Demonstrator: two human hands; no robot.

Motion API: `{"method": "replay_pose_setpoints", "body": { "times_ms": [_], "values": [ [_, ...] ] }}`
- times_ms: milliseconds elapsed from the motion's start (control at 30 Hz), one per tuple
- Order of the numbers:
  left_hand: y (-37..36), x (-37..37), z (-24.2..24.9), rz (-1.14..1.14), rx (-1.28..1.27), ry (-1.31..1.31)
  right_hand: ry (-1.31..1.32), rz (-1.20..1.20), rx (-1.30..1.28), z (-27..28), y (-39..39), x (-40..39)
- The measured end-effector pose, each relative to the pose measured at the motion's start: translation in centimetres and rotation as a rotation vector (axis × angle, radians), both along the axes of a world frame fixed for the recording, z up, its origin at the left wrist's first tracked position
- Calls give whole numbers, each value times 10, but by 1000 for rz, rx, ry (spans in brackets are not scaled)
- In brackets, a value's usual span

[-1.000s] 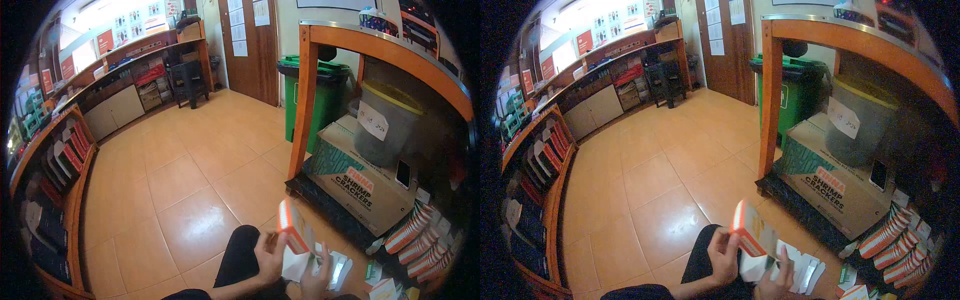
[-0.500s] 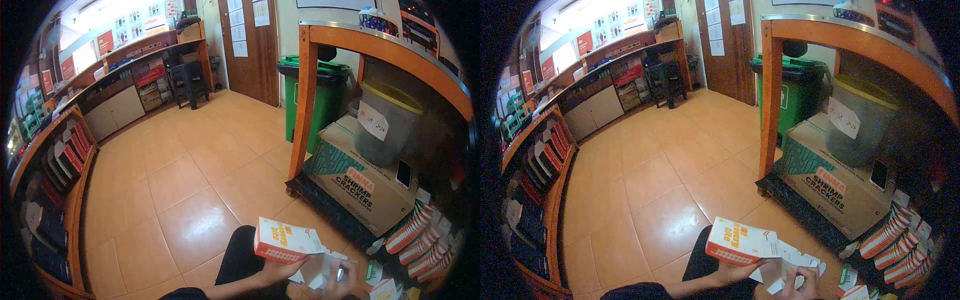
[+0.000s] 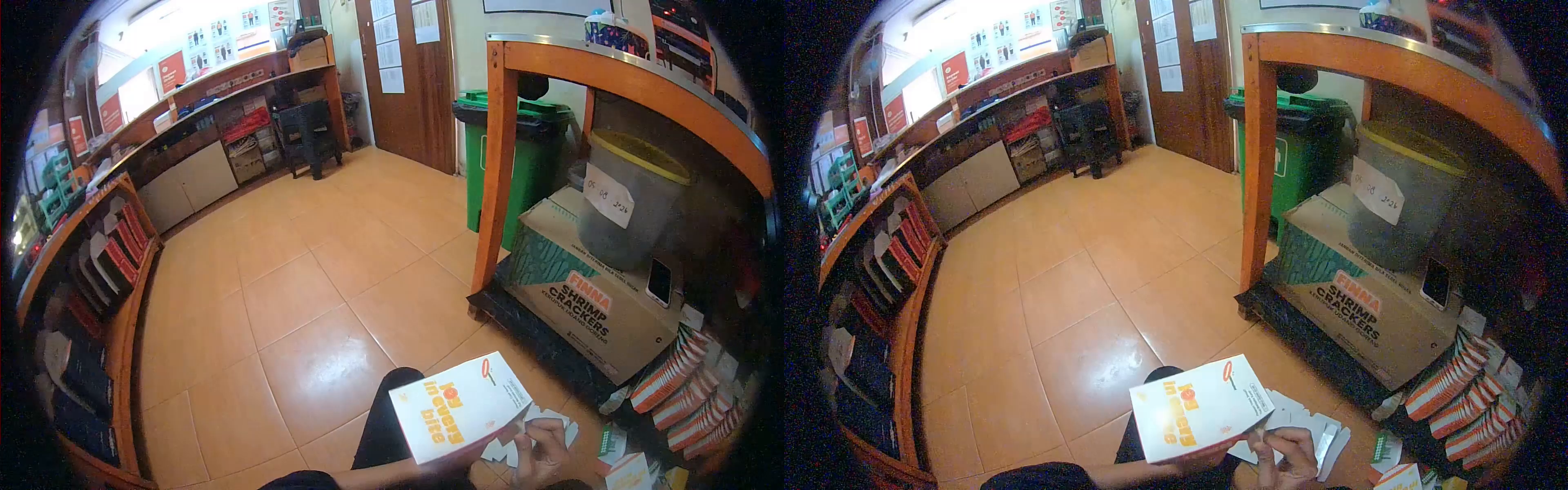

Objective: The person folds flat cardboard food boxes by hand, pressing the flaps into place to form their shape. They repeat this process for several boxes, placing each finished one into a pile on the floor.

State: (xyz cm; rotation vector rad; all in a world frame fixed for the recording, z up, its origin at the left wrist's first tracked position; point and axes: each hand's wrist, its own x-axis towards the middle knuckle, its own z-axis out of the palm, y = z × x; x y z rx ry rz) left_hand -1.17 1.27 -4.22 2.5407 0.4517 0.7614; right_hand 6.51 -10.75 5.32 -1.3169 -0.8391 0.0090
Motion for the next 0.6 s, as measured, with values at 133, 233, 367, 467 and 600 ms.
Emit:
{"method": "replay_pose_setpoints", "body": {
  "times_ms": [133, 233, 367, 467, 600],
  "values": [
    [2, 0, 0, 6, -24, 2, 134, 48, 66, -1, 3, -4],
    [3, -1, 0, 3, -39, 2, 61, 23, 51, 1, 4, -4],
    [2, -2, 0, -5, -61, -2, -32, -7, -19, -4, 5, -2],
    [3, -2, 2, -10, -71, -1, -211, -20, -211, -1, 7, -7],
    [-3, 0, 1, -44, -87, 2, 45, 276, -163, -51, 31, 8]
  ]
}}
